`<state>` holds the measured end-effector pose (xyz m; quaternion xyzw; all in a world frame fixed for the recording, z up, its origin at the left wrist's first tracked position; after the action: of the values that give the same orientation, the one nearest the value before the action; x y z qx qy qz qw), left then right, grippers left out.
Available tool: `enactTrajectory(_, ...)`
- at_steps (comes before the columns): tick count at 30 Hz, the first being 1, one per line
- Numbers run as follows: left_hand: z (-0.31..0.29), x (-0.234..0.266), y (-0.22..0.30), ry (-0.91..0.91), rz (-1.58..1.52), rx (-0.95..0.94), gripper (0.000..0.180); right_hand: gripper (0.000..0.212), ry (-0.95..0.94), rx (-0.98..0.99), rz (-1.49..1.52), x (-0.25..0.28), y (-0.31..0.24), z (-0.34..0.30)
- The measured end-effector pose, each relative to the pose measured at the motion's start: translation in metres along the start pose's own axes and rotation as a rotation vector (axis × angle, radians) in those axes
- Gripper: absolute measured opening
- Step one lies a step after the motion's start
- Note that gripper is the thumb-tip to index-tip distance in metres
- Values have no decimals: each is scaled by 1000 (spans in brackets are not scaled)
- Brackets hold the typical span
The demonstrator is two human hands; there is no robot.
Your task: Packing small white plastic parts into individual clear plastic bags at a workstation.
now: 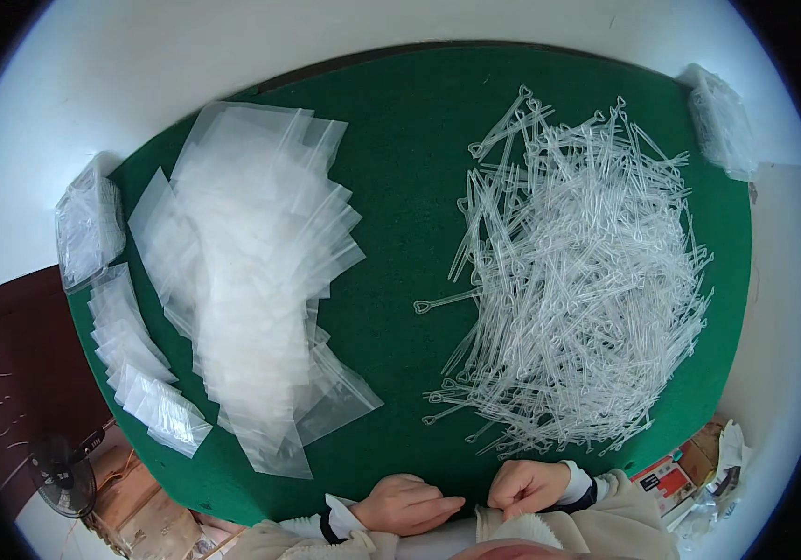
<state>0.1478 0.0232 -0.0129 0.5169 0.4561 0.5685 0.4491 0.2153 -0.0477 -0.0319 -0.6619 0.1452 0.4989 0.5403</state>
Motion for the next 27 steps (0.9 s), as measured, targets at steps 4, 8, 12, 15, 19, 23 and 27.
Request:
enactTrajectory(4,0,0,-1,11,-38,-5,24,37,-6,7,-43,1,-2,1)
enactTrajectory(8,0,0,-2,10,-38,-6,23,36,-24,-8,-38,1,-1,2)
enactTrajectory(12,-2,0,-1,12,-28,-11,22,36,-29,3,-59,-2,-1,3)
enactTrajectory(15,-2,-1,-1,15,-56,-7,22,40,-8,-12,-48,-3,1,1)
enactTrajectory(19,-1,0,0,-13,-32,-27,26,36,-26,7,-53,-2,0,2)
enactTrajectory(23,2,2,-3,-8,-9,-7,24,37,-32,-3,-66,2,-7,6)
enactTrajectory(27,-1,-4,-2,0,-21,9,26,40,22,9,-19,0,-2,4)
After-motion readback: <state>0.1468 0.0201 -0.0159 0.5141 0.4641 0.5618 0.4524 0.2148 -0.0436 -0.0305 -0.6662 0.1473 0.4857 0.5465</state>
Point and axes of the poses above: each hand's wrist, its own z-axis towards the middle knuckle, its own x-axis out of the back of the hand, y = z × x, the point moved 9 cm from there along z, towards the middle knuckle, and after that the axes turned 9 degrees about -y, right-handed, at the moved point
